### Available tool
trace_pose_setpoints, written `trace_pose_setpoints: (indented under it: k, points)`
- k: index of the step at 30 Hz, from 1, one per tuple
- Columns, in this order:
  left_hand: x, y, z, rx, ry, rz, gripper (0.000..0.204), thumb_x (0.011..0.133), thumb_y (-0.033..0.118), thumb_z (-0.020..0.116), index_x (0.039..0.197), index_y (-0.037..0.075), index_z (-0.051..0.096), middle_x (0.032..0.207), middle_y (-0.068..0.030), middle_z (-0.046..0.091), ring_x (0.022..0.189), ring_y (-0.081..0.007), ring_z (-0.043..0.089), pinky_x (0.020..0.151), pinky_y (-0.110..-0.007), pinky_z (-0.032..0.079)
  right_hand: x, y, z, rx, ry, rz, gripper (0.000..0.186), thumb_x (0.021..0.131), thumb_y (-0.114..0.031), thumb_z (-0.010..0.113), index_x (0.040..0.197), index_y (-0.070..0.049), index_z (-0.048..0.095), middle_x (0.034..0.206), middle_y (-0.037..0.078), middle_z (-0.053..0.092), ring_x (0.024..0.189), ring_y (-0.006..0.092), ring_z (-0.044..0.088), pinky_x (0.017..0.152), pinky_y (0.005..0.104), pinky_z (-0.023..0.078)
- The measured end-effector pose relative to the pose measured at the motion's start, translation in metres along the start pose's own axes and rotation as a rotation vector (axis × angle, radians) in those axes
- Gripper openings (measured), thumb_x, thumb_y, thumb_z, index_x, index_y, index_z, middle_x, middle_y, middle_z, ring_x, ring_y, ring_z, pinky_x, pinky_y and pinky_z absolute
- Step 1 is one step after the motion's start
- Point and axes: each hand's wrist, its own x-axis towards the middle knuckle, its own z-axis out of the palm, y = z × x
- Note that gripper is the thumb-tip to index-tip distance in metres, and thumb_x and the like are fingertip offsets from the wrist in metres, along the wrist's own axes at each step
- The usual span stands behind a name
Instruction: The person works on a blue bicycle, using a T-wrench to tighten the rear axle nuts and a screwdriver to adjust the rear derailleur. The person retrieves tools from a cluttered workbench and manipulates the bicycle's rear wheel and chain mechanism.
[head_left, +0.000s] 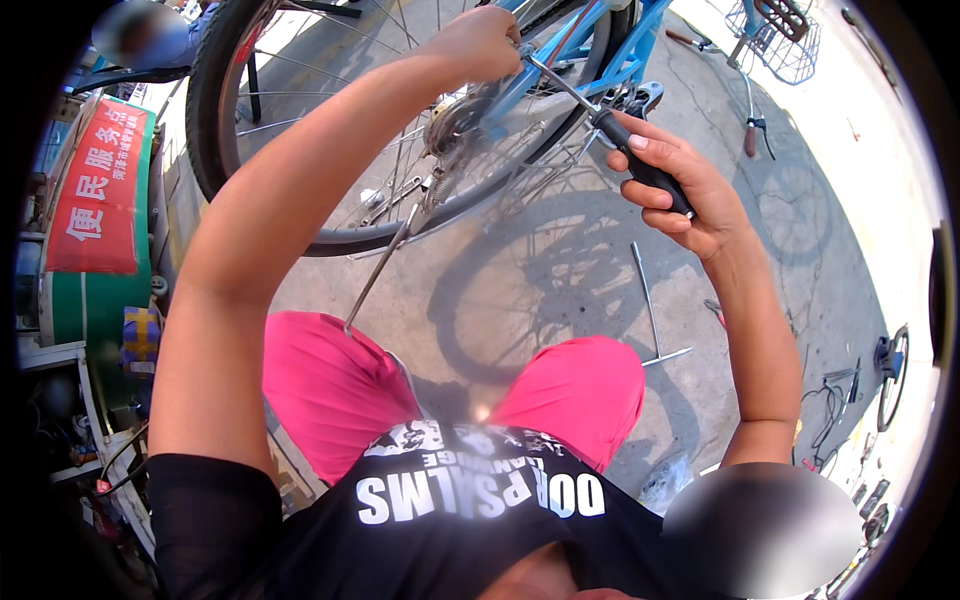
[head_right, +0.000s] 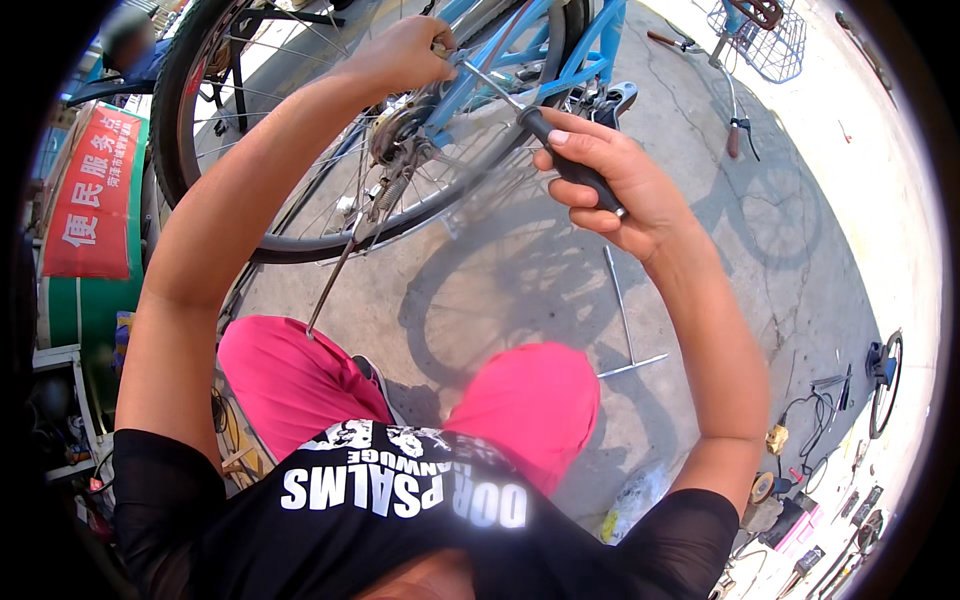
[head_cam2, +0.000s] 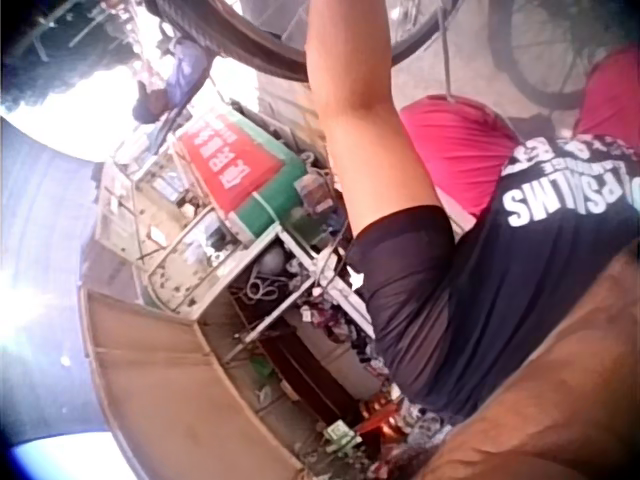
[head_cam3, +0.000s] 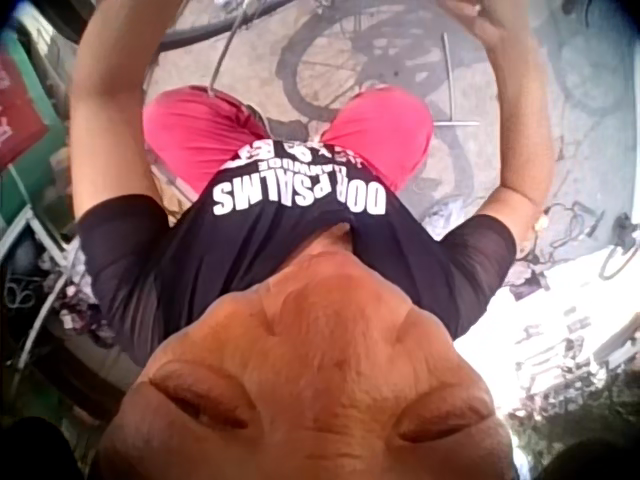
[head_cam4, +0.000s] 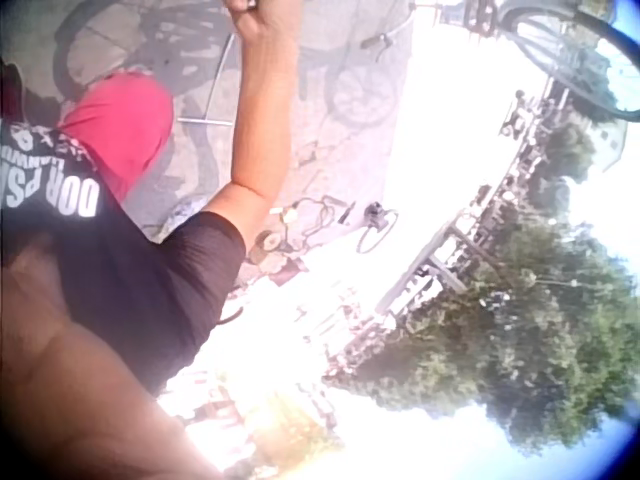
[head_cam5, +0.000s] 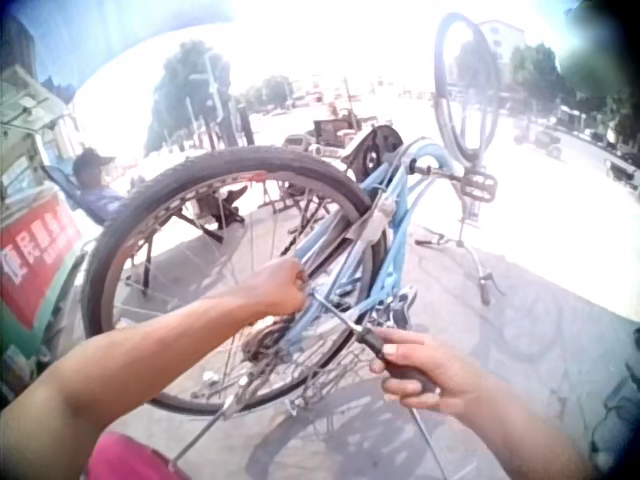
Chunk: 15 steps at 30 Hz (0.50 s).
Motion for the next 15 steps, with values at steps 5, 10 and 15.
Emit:
trace_pose_setpoints:
  k: [5,10,15]
  points:
    - [0.006,-0.011,0.008,-0.006,0.056,0.081,0.04,0.069,0.022,0.075,0.102,0.004,0.063,0.096,-0.0166,0.064,0.091,-0.0307,0.062,0.079,-0.039,0.047,-0.001,0.017,0.011,-1.609,0.324,-0.683,0.061,0.079,-0.001,0.059,0.137,-0.008,0.042,0.089,0.006,0.054,0.054,0.0176,0.051,0.044,0.0308,0.046]
    - [-0.005,-0.007,0.001,-0.176,-0.007,0.016,0.04,0.067,0.02,0.076,0.101,0.003,0.063,0.089,-0.0146,0.064,0.084,-0.0271,0.061,0.076,-0.037,0.048,-0.008,0.001,0.022,-0.655,0.208,-0.225,0.058,0.082,-0.004,0.06,0.137,-0.007,0.041,0.086,0.005,0.054,0.054,0.0134,0.05,0.042,0.027,0.044]
    - [-0.006,0.0,0.001,-0.197,0.016,0.001,0.039,0.067,0.017,0.076,0.1,0.002,0.063,0.087,-0.014,0.063,0.081,-0.0251,0.061,0.073,-0.036,0.048,-0.001,-0.004,0.004,0.237,-0.039,0.103,0.06,0.087,-0.012,0.06,0.14,-0.005,0.034,0.086,0.003,0.054,0.054,0.0077,0.046,0.035,0.0224,0.038]
